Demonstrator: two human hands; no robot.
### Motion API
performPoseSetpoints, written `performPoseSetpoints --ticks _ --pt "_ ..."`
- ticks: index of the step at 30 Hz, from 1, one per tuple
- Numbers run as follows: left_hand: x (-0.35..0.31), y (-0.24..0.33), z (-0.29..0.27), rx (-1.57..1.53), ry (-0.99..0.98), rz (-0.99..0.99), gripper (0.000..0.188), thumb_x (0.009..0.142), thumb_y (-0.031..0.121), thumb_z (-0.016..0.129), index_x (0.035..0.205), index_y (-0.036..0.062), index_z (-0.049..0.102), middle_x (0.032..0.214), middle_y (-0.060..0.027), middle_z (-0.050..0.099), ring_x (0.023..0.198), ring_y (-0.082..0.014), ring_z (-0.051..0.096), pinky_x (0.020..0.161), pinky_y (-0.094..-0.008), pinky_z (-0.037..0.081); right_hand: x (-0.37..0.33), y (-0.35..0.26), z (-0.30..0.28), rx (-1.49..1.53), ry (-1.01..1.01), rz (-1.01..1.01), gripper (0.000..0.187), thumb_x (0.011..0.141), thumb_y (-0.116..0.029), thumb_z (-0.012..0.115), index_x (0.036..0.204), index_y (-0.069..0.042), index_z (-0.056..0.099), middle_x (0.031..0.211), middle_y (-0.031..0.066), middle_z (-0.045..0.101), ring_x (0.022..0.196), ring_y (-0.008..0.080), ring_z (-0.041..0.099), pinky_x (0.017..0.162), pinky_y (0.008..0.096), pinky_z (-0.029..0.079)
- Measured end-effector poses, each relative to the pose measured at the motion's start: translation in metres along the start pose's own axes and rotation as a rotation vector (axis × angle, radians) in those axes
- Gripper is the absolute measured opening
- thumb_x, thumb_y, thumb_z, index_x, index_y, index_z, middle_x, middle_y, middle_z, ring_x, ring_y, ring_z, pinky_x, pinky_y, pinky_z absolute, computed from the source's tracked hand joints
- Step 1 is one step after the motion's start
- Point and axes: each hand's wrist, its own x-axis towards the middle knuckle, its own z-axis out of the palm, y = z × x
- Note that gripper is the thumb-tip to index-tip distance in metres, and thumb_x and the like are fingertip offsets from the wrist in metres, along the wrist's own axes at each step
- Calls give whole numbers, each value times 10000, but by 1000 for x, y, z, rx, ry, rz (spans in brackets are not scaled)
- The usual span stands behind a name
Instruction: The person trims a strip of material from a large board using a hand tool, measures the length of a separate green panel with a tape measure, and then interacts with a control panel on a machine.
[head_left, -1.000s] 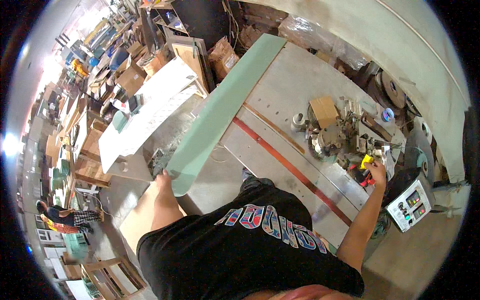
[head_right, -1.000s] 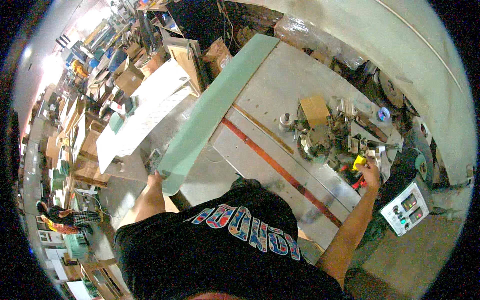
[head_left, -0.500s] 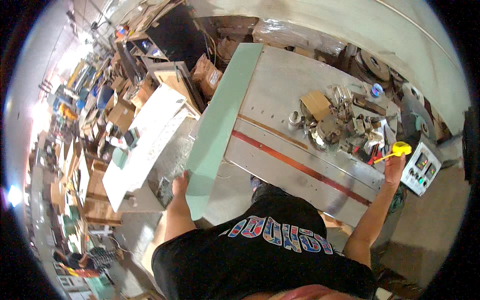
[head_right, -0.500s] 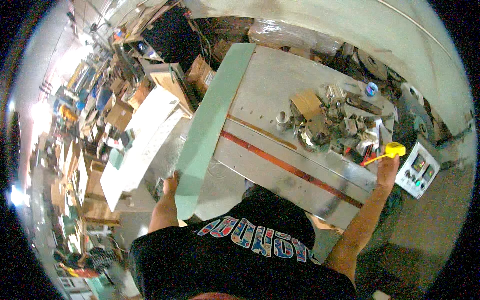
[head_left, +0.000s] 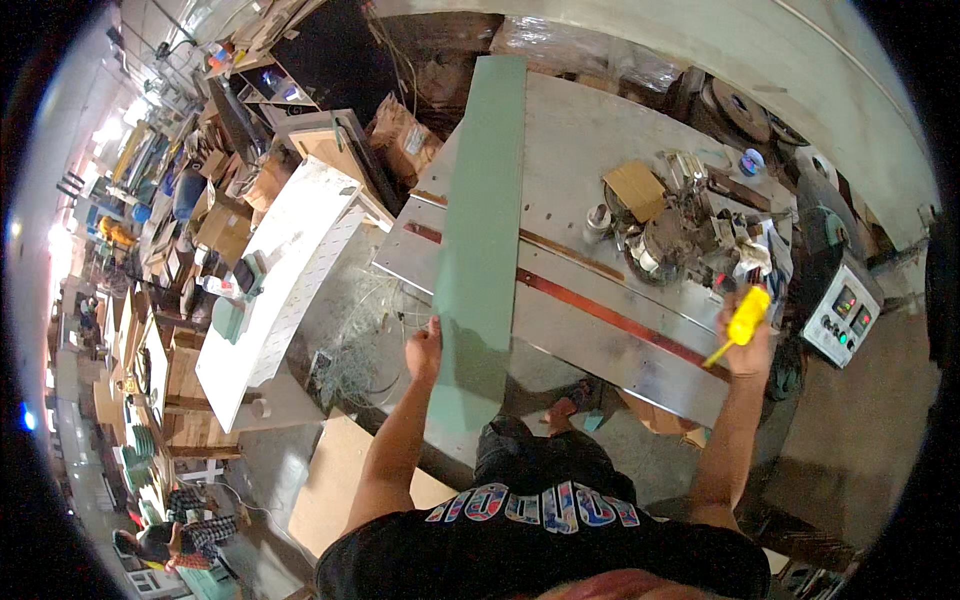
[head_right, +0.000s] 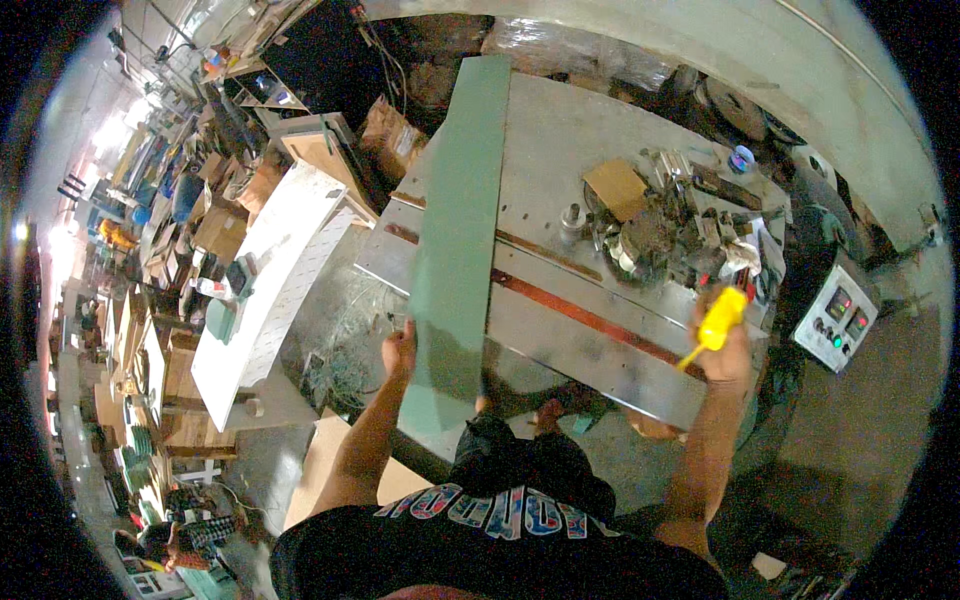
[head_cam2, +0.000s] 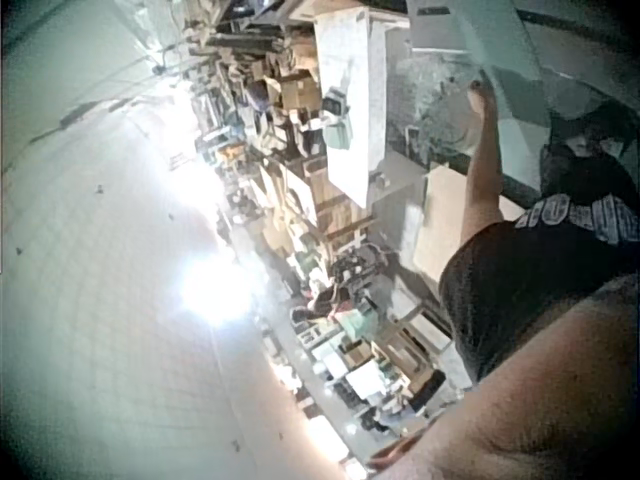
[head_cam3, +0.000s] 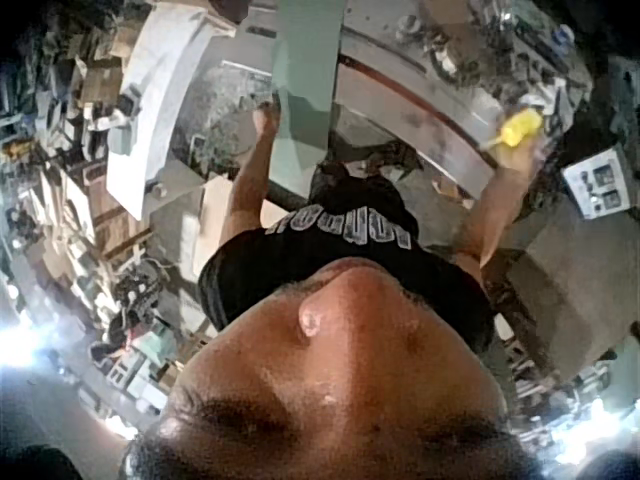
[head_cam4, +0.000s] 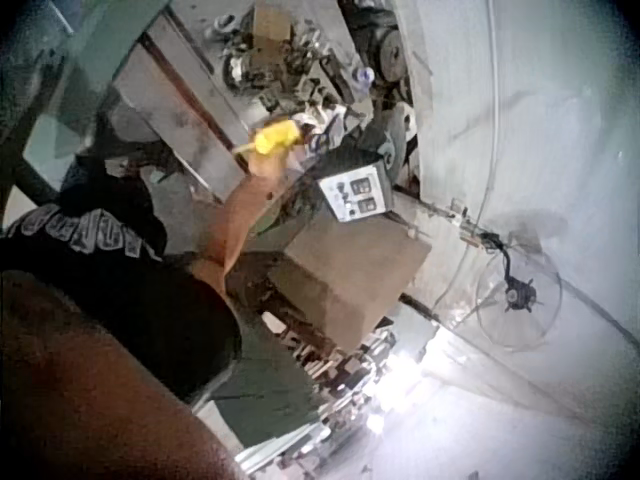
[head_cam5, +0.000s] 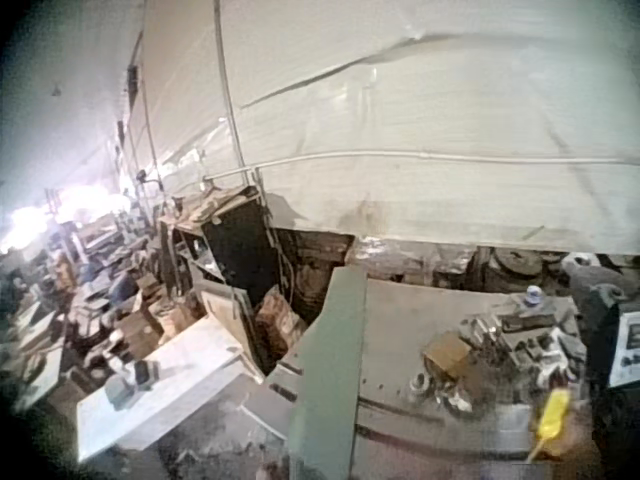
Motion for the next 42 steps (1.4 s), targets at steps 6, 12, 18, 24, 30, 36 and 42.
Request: performPoseSetpoints --ticks 6,12,18,24,30,36,42 --pt "-35 15 16 -134 -67 120 743 974 679 638 931 -58 730 934 -275 732 932 -442 717 844 -525 538 -66 118 94 50 -97 277 628 914 -350 845 1426 -96 584 1212 182 717 1041 387 728 854 506 619" --pt "-105 -3 49 -295 -168 126 651 1006 613 638 974 -36 674 927 -251 717 885 -447 690 811 -528 525 -145 198 203 373 -76 478 533 1039 -263 664 1507 -47 529 1343 208 668 1243 387 656 973 499 598" --pt "-157 -24 49 -378 -333 73 575 1054 538 613 935 -25 620 878 -204 681 864 -362 681 774 -495 514 -227 237 233 242 22 489 555 1015 -228 697 1507 -30 531 1285 170 710 1160 364 711 842 463 628" --pt "-131 -68 72 -547 -490 166 475 1055 441 659 1019 -32 661 861 -153 681 876 -287 684 790 -444 531 -259 237 259 132 129 472 475 1000 -279 703 1391 -27 606 1211 134 695 1124 310 724 877 449 642" --pt "-129 -52 -52 -357 -718 291 514 1042 478 677 1164 -17 738 984 -119 756 885 -214 698 811 -387 560 -237 263 236 -876 -83 408 485 920 -313 843 1266 -18 674 1079 120 742 973 233 725 863 372 589" --pt "-121 -53 -122 -248 -1083 385 515 1033 495 688 1138 -1 774 917 -64 772 807 -133 702 702 -317 560 -202 282 284 -1215 -397 120 484 816 -257 900 1117 -27 598 1052 193 662 965 356 691 836 449 548" --pt "-90 -34 -144 -6 -851 638 400 999 418 757 981 19 780 824 -96 760 747 -169 689 678 -373 551 -171 296 318 -1437 -490 72 478 806 -228 848 1173 -38 608 1136 187 669 1079 402 681 894 467 548"
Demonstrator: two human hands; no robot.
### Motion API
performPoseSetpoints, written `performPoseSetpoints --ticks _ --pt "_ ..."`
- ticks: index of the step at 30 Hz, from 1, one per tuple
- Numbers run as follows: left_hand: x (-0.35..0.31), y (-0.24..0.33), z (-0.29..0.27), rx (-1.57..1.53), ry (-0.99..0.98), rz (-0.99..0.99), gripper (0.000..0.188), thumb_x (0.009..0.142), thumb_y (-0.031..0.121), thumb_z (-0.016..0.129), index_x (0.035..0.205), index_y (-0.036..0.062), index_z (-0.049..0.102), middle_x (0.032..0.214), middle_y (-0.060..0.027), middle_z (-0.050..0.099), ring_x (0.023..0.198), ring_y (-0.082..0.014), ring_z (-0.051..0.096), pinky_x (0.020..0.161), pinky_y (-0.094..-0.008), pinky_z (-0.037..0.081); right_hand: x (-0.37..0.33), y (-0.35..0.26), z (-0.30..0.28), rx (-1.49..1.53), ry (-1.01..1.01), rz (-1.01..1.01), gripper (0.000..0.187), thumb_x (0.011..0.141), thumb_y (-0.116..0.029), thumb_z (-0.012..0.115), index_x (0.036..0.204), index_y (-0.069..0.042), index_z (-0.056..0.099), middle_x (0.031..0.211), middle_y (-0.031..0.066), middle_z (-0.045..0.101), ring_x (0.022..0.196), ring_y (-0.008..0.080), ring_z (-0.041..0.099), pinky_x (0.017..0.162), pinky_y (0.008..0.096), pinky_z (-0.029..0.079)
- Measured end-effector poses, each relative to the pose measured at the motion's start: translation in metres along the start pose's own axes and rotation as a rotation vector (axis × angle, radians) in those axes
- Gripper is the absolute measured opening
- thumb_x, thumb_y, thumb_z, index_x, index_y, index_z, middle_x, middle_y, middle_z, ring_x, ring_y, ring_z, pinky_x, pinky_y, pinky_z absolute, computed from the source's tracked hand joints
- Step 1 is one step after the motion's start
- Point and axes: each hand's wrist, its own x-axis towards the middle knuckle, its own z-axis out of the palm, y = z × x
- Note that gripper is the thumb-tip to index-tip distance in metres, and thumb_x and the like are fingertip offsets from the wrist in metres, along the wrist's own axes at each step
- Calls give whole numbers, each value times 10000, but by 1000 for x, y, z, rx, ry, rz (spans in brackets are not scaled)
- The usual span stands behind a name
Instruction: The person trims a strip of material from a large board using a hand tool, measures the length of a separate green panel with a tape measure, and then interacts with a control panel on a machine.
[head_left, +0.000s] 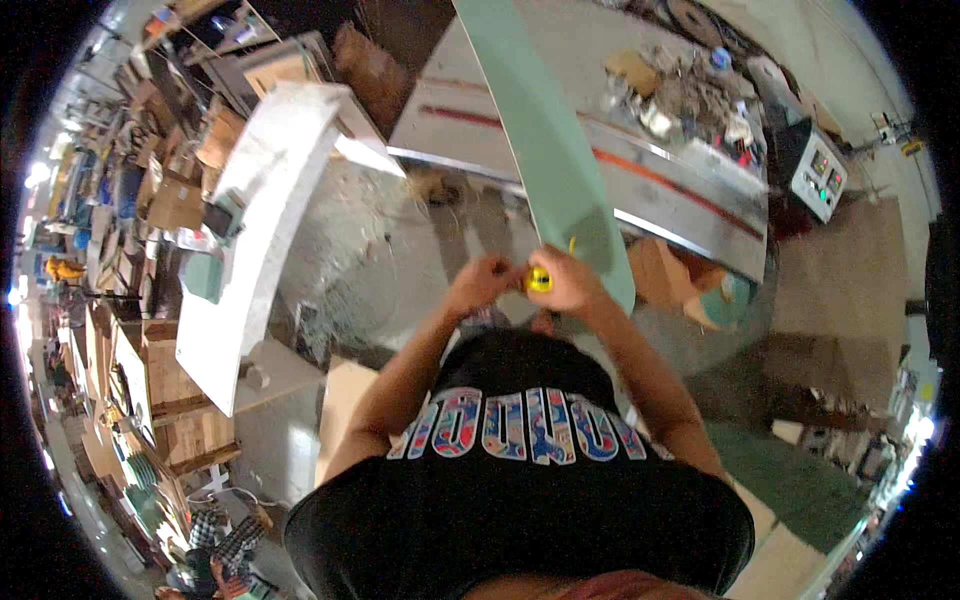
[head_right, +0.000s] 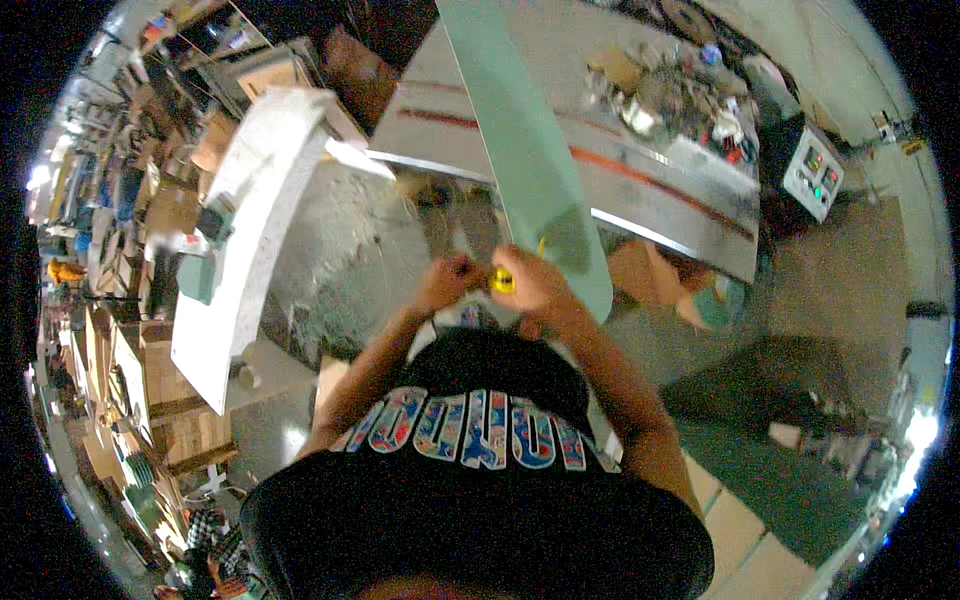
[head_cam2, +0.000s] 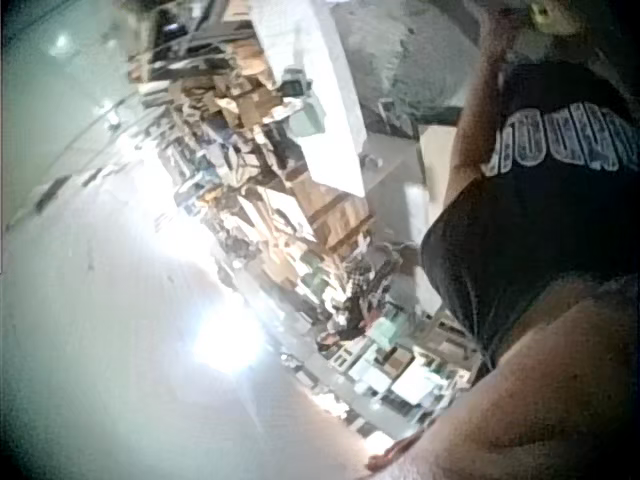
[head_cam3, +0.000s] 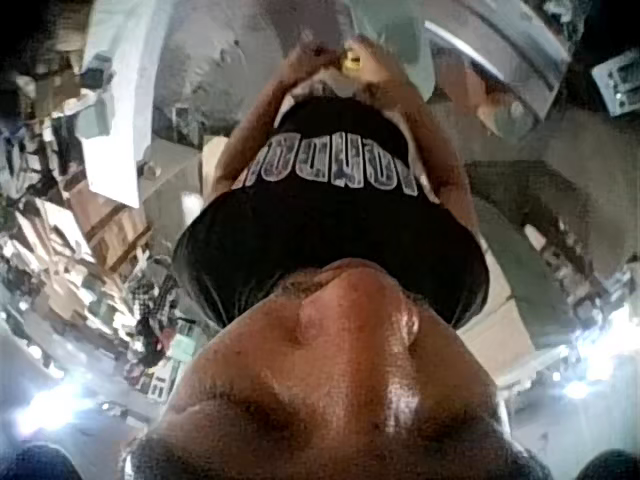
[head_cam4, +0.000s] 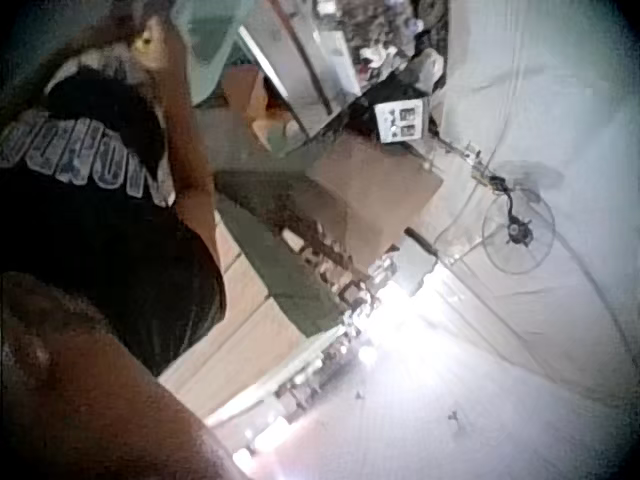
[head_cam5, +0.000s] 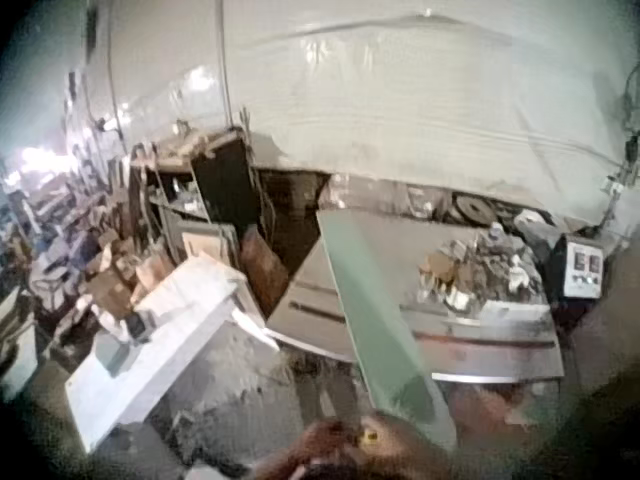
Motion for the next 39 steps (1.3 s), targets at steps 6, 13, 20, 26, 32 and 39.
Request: performPoseSetpoints --ticks 6,13,20,26,32,39 --pt "5 -15 -68 -305 220 144 368 946 341 803 869 0 690 752 -61 654 706 -147 597 637 -364 493 34 -10 -5 -180 34 11 385 857 -279 772 1200 -126 686 1188 91 716 1097 358 698 885 446 567" --pt "-17 -52 -220 -633 457 -40 230 941 283 718 903 56 707 757 1 617 699 -102 556 654 -282 421 8 -12 1 -350 -9 188 331 867 -412 791 1001 -115 731 993 70 651 947 321 683 780 430 545" --pt "-45 -129 -320 -939 794 -271 175 909 250 754 889 92 681 765 -9 609 674 -132 573 627 -276 425 -54 39 4 -448 16 177 330 784 -410 877 954 -145 780 895 80 617 835 337 670 712 462 548" --pt "-35 -176 -347 -982 772 -339 181 908 240 766 868 109 648 755 -4 598 682 -123 577 573 -289 407 -70 59 -30 -549 -51 103 366 823 -345 832 1146 -178 789 908 75 610 862 297 655 732 450 542" --pt "29 -139 -337 -953 673 -239 179 942 281 737 945 114 673 810 -1 597 729 -132 578 678 -304 446 -68 77 -56 -750 142 89 285 921 -321 752 1164 -177 784 1026 87 661 990 317 661 803 485 550" --pt "119 -39 -344 -671 541 -26 340 1068 371 633 1180 52 673 1013 -46 685 966 -162 658 798 -325 507 -72 118 -99 -845 272 68 235 919 -257 749 1127 -153 779 899 57 658 903 286 670 786 448 556"
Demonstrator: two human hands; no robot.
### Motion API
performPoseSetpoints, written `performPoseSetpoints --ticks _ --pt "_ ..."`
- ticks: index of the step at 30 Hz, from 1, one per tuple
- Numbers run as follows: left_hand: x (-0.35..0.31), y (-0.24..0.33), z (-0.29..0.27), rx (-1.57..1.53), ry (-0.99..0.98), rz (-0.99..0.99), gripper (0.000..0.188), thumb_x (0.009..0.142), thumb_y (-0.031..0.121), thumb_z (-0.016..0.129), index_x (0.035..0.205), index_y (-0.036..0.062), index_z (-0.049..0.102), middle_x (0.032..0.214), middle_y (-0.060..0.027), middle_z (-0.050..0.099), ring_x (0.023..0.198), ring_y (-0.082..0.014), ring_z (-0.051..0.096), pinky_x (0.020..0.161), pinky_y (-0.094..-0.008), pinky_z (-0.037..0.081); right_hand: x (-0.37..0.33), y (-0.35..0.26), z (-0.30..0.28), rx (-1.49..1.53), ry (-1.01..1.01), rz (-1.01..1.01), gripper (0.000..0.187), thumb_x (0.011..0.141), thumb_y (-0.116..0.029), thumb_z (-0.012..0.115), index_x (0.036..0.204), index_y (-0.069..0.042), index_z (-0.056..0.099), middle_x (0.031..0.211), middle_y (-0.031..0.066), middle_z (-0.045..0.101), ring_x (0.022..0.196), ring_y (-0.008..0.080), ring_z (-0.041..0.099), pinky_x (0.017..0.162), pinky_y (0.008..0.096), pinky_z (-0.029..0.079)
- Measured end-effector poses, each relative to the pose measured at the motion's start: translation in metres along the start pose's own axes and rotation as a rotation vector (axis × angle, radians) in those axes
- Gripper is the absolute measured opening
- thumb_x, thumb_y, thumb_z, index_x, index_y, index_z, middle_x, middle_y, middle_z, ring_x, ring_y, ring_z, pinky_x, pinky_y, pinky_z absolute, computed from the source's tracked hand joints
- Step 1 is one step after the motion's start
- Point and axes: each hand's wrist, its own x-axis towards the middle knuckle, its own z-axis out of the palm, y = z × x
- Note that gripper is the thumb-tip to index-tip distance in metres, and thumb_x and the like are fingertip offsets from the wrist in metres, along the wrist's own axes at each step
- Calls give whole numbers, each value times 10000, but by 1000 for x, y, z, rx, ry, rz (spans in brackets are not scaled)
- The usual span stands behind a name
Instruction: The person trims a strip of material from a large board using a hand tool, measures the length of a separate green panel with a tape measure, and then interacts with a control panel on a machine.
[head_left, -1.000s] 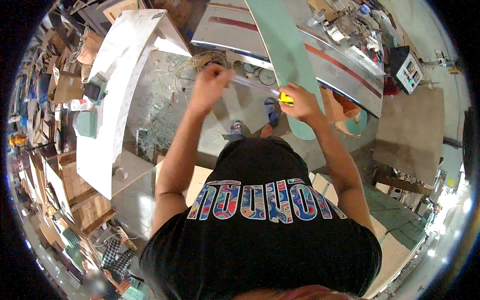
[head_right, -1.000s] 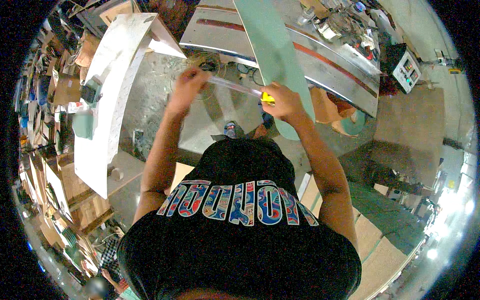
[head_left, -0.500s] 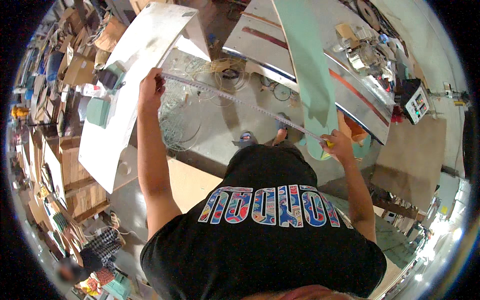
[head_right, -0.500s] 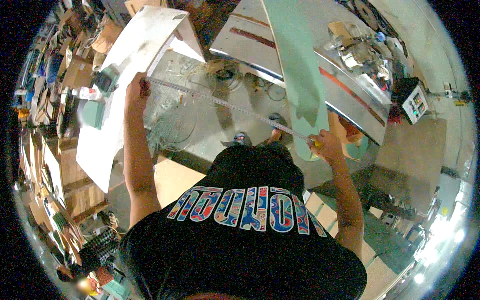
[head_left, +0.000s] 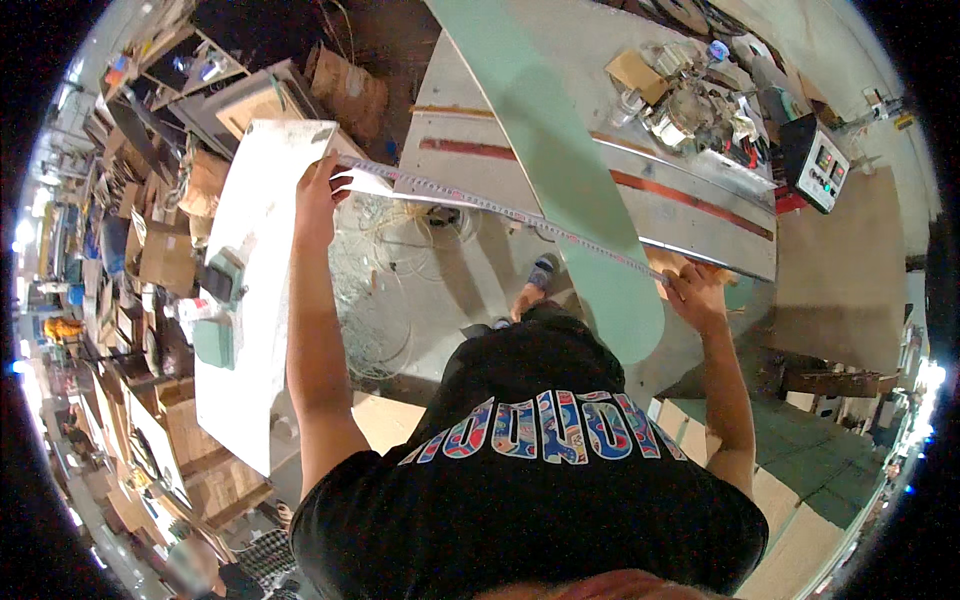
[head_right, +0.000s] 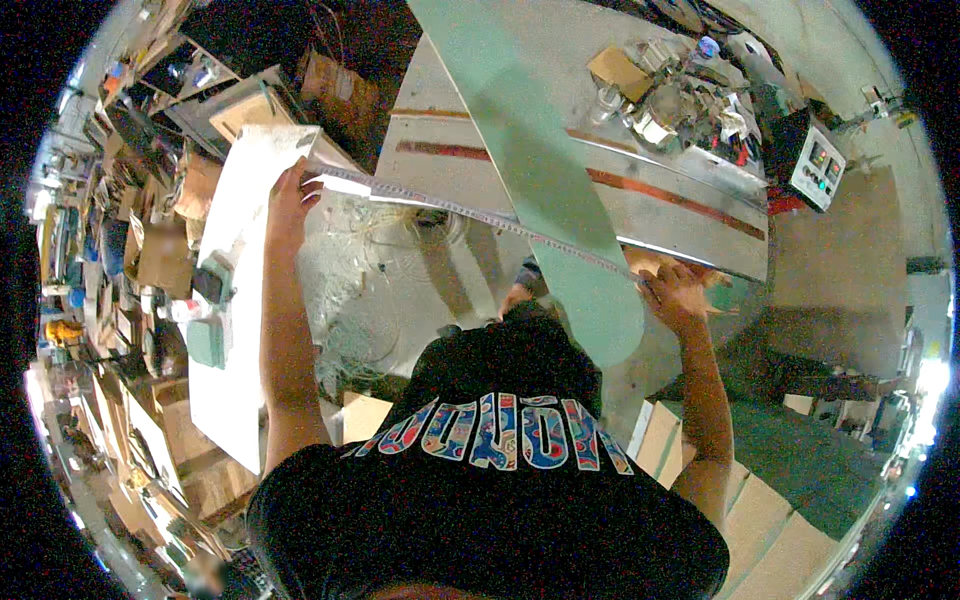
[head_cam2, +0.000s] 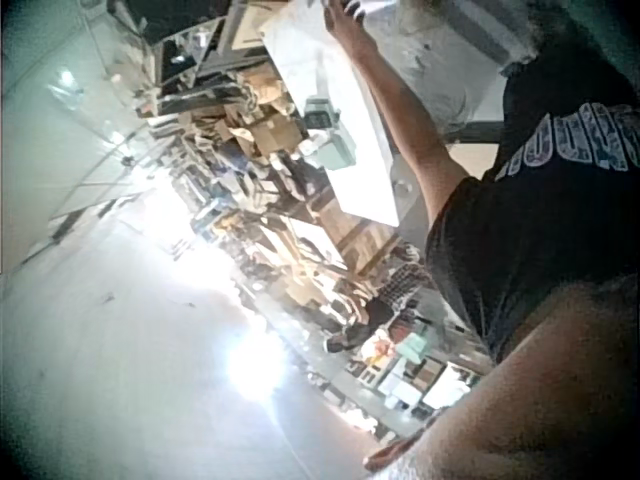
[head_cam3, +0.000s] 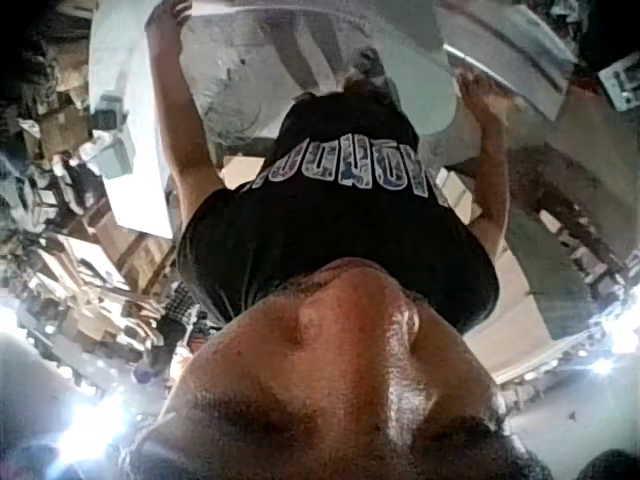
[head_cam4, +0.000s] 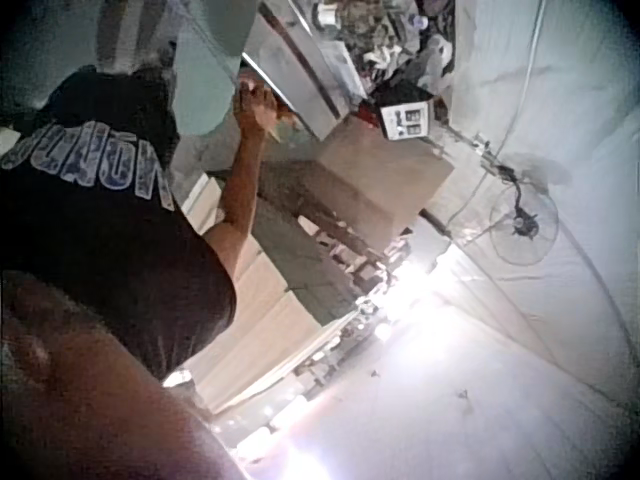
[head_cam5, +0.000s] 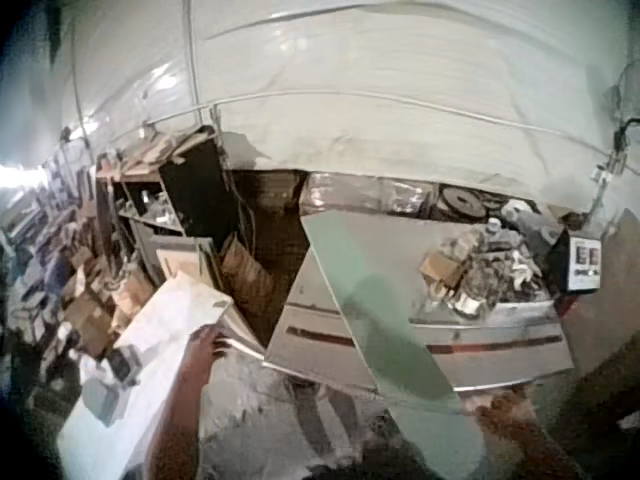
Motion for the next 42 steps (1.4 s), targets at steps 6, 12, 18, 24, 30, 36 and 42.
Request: performPoseSetpoints --ticks 6,12,18,24,30,36,42 --pt "100 -34 65 327 140 377 404 1083 409 626 1228 33 666 1100 -84 729 1005 -199 686 904 -372 541 29 27 30 40 55 63 215 925 -204 739 1105 -90 776 886 69 654 817 278 663 700 433 545" --pt "108 -10 207 1017 -415 768 406 994 301 694 1327 70 670 1322 -173 702 1238 -403 648 1093 -516 486 61 31 14 129 188 321 200 962 -163 716 1118 -47 762 868 84 642 793 291 646 686 438 544" --pt "215 -58 294 1158 -628 941 539 996 386 671 1437 86 596 1464 -165 630 1372 -372 571 1170 -551 401 29 8 14 92 313 768 161 1029 -159 666 1086 -53 773 915 106 670 807 331 666 683 448 544" --pt "365 -94 346 1329 -577 643 686 1006 470 624 1555 75 509 1649 -182 457 1532 -337 418 1270 -518 300 -33 -97 15 70 222 1661 377 1041 -384 640 1000 -18 726 919 178 683 843 409 664 739 526 522" --pt "488 -72 311 1367 -369 702 818 1032 576 580 1615 24 423 1678 -209 412 1538 -379 410 1282 -501 312 -16 -189 38 90 173 2257 414 958 -450 651 1043 -66 779 1054 232 761 1083 419 721 936 528 556" --pt "588 -5 302 1594 -282 365 862 1058 659 477 1687 98 299 1769 -108 250 1607 -336 276 1259 -662 261 16 -186 57 179 -12 2462 413 933 -441 652 1059 -74 794 1134 265 744 1109 434 714 962 533 569" --pt "705 9 290 1516 -128 285 858 1058 683 470 1690 131 292 1741 -122 305 1585 -385 302 1244 -730 218 -9 -184 119 106 -28 2472 408 939 -421 684 972 -26 779 1069 253 759 1061 402 746 882 507 607"
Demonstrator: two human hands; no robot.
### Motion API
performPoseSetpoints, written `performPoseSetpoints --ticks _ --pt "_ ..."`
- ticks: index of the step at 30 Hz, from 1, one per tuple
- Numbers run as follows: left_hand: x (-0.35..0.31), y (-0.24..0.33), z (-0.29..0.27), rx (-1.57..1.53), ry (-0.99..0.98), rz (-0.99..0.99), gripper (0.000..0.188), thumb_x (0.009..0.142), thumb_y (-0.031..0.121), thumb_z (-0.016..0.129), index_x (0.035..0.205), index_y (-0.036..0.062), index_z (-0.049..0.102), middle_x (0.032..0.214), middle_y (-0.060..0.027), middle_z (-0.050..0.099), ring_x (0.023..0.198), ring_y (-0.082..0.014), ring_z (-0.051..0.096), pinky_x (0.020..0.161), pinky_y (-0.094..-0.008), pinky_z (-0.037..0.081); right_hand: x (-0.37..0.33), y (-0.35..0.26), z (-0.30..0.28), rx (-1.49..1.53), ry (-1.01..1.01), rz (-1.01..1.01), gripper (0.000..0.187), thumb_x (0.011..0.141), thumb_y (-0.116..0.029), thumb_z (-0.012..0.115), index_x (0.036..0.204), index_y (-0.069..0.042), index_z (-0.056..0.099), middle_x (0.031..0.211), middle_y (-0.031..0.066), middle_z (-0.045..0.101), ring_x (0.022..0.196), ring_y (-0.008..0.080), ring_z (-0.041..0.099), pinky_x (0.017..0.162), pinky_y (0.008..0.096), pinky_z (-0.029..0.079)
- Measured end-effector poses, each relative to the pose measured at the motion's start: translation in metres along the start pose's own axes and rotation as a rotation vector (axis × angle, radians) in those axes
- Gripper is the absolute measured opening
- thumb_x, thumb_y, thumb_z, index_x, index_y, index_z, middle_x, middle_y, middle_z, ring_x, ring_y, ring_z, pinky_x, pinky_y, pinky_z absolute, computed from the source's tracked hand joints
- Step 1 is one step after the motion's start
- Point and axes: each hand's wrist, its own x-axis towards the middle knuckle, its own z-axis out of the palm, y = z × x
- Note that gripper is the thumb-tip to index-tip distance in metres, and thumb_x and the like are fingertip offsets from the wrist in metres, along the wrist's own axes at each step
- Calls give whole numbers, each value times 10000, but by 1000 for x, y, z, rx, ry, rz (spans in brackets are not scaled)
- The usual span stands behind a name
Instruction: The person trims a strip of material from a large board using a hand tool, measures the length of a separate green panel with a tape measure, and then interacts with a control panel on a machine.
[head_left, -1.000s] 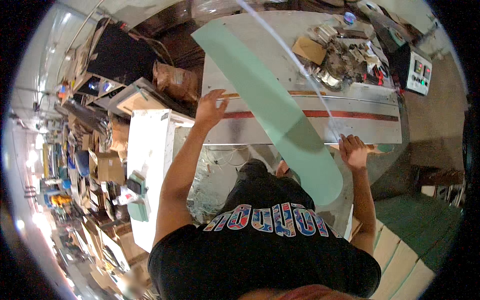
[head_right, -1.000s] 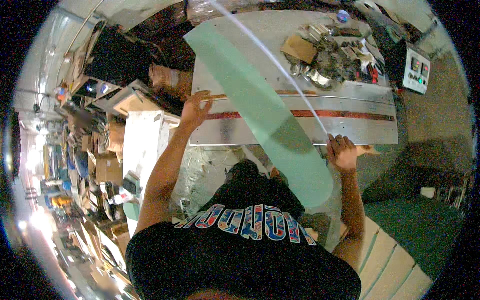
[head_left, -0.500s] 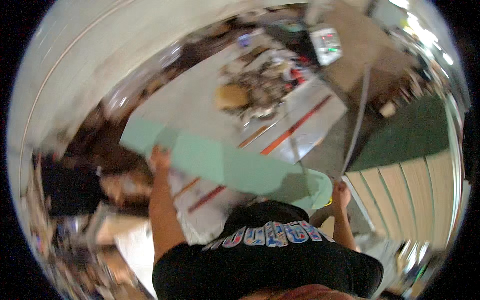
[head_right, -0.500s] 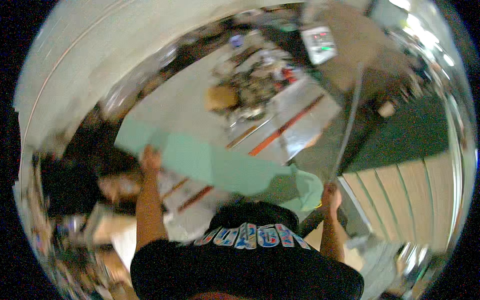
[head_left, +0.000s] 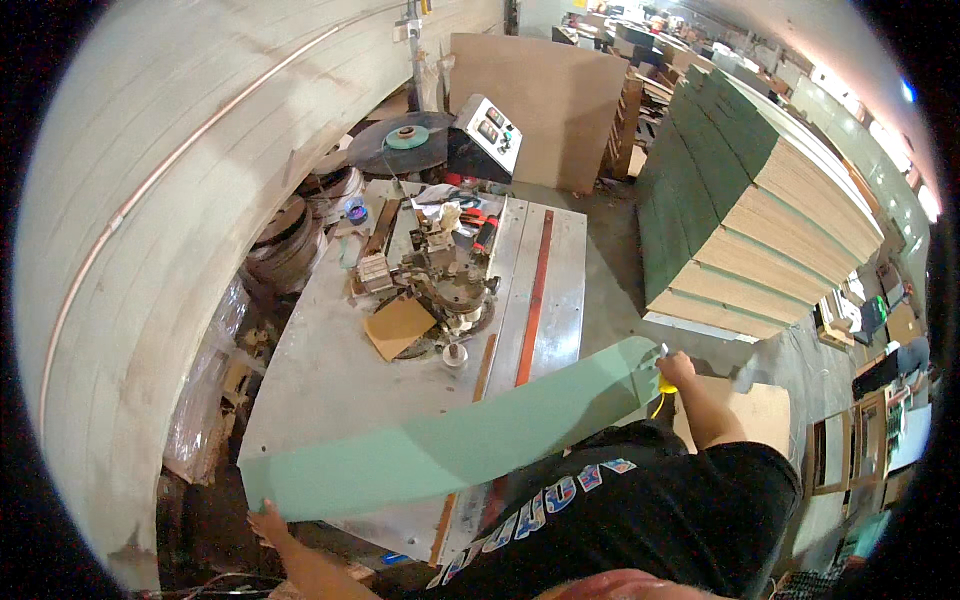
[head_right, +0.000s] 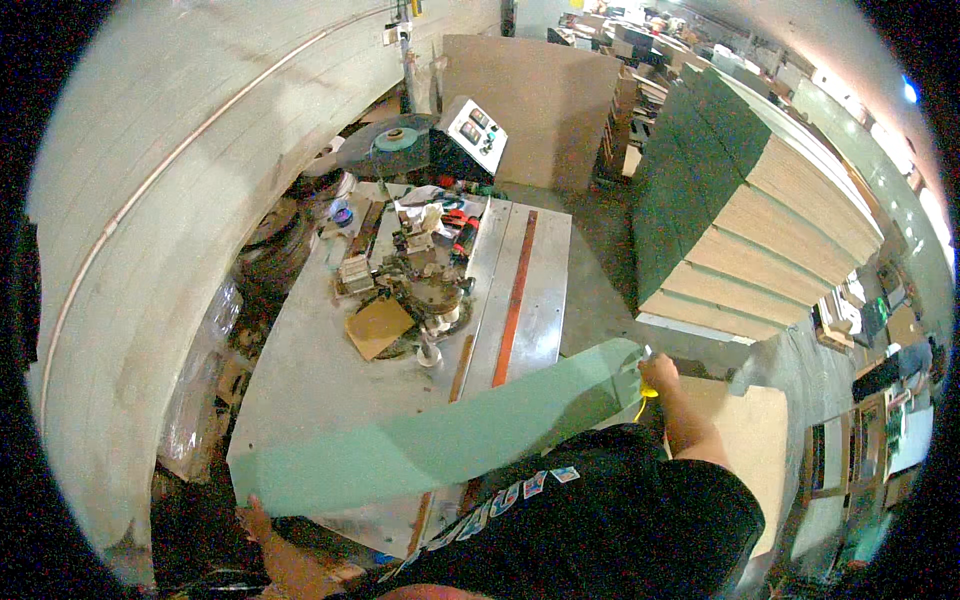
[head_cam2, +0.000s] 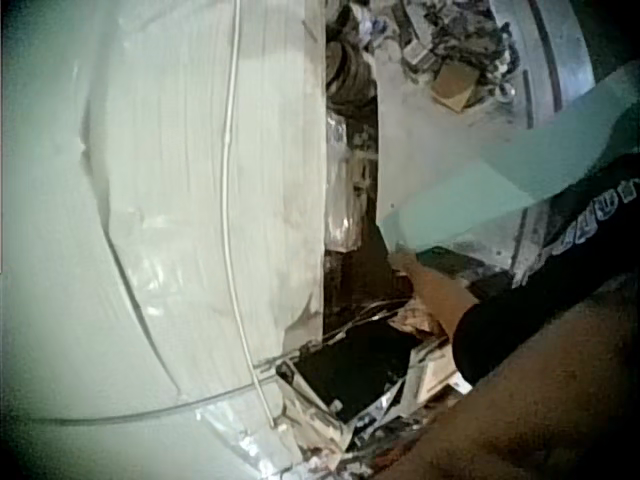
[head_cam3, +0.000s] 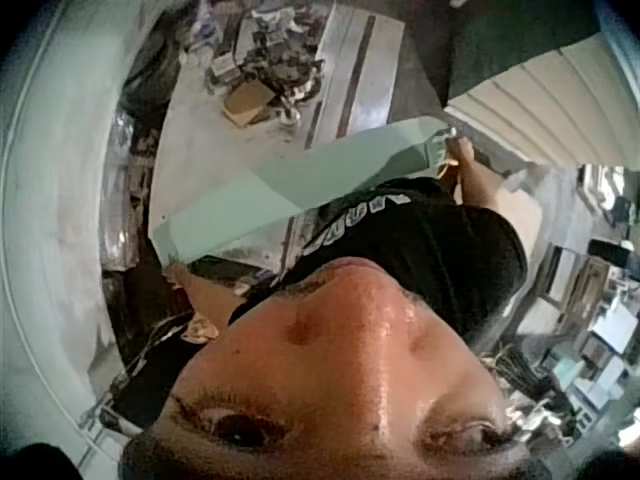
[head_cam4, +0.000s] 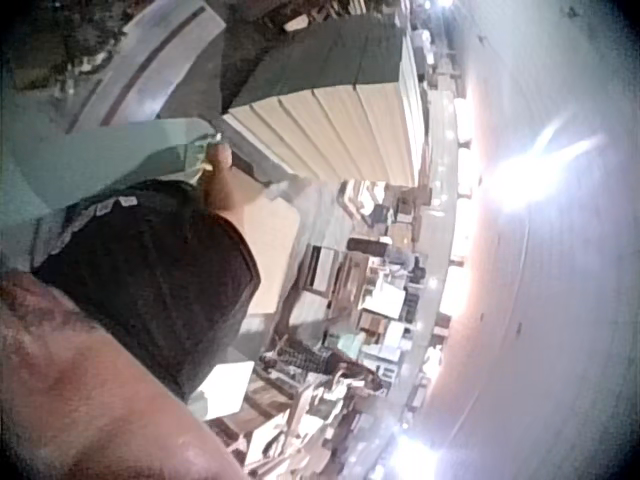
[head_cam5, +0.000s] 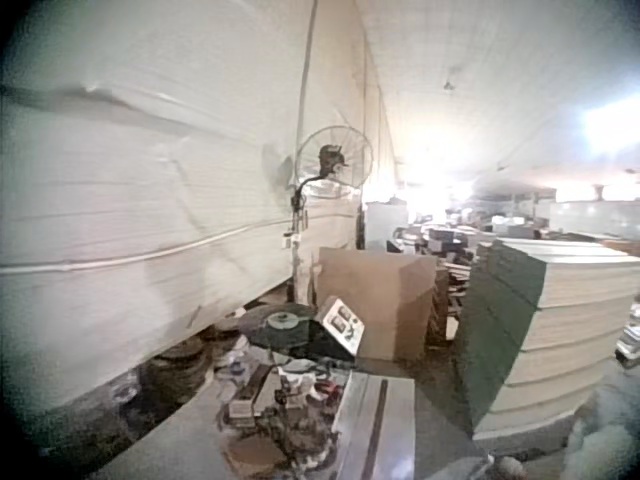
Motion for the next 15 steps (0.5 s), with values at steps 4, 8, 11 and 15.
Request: performPoseSetpoints --ticks 4,8,11,15 --pt "70 -30 48 159 915 300 596 1027 633 596 1144 64 727 942 -153 770 820 -228 737 697 -408 616 43 39 14 -774 -186 -516 273 985 -280 659 1125 -71 766 1113 148 788 1043 314 773 817 438 623" --pt "99 -25 61 -252 483 528 594 1035 603 609 1207 44 717 1049 -184 769 825 -298 727 693 -416 594 37 59 2 -627 -380 -191 366 1010 -316 607 1278 -75 667 1241 148 755 1121 326 749 876 449 591" --pt "101 -34 50 -476 -3 366 740 1045 643 549 1434 14 560 1345 -233 627 1132 -392 640 924 -522 531 -2 40 -6 -463 -446 135 512 1016 -413 565 1377 -50 548 1299 175 721 1166 348 725 953 475 547" --pt "99 -41 56 -574 -178 243 882 1046 685 507 1587 -9 450 1536 -268 531 1334 -454 581 1074 -587 494 -26 49 -26 -450 -390 330 724 1024 -541 508 1508 -16 390 1377 212 676 1225 378 695 1056 509 487"
